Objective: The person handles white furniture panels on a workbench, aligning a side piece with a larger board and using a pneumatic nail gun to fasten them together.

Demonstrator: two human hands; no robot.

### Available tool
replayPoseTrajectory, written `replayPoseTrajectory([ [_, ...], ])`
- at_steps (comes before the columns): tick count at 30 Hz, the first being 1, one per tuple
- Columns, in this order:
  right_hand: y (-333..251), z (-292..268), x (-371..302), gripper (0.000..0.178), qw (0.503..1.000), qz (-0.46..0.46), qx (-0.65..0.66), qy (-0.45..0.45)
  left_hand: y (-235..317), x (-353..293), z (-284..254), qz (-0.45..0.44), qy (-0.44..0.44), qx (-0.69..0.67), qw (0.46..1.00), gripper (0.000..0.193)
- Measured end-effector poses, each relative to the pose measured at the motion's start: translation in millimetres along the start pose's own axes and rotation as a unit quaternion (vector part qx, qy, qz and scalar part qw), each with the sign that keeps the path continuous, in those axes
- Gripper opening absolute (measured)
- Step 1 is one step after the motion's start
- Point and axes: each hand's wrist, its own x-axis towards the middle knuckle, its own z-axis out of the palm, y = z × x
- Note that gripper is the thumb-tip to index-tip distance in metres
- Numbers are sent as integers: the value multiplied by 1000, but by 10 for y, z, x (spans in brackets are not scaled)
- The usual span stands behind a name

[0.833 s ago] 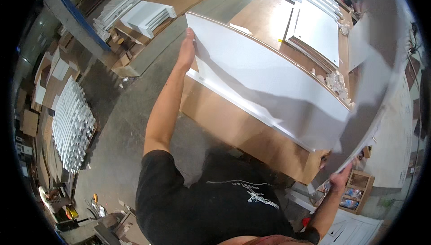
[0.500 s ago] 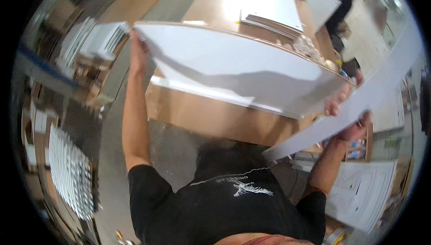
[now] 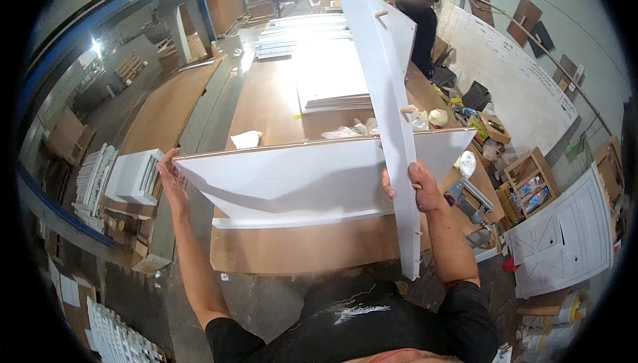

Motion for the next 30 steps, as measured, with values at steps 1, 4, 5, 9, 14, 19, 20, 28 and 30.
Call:
replayPoseTrajectory([
  [1, -7, 26, 15, 46, 999, -7, -29, 15, -1, 34, -47, 17, 12, -2, 1000, 76],
  [4, -69, 60, 0, 51, 994, -32, -98, 24, 112, 8, 48, 1, 38, 48, 998, 75],
  [5, -87, 16, -6, 53, 976, -68, -199, 57, 100, 19, 28, -1, 38, 47, 998, 75],
  [9, -395, 272, -34, 66, 932, -55, -336, 128, 124, -6, 13, 0, 39, 61, 997, 70],
  [14, -686, 352, 28, 67, 888, -73, -434, 132, 150, 3, 4, 10, 24, 48, 999, 68],
  [19, -893, 422, 176, 67, 731, -218, -637, 105, 185, -39, 82, -1, -11, 27, 1000, 68],
  [20, -961, 463, 206, 67, 714, -223, -656, 101, 243, -99, 151, 27, -8, 28, 999, 65],
  [28, -1193, 658, 495, 66, 725, -218, -653, 15, 291, -120, 270, -18, -14, -2, 1000, 59],
  [30, -1257, 865, 473, 65, 873, -33, -484, 44, 281, -115, 220, 17, -4, 40, 999, 58],
])
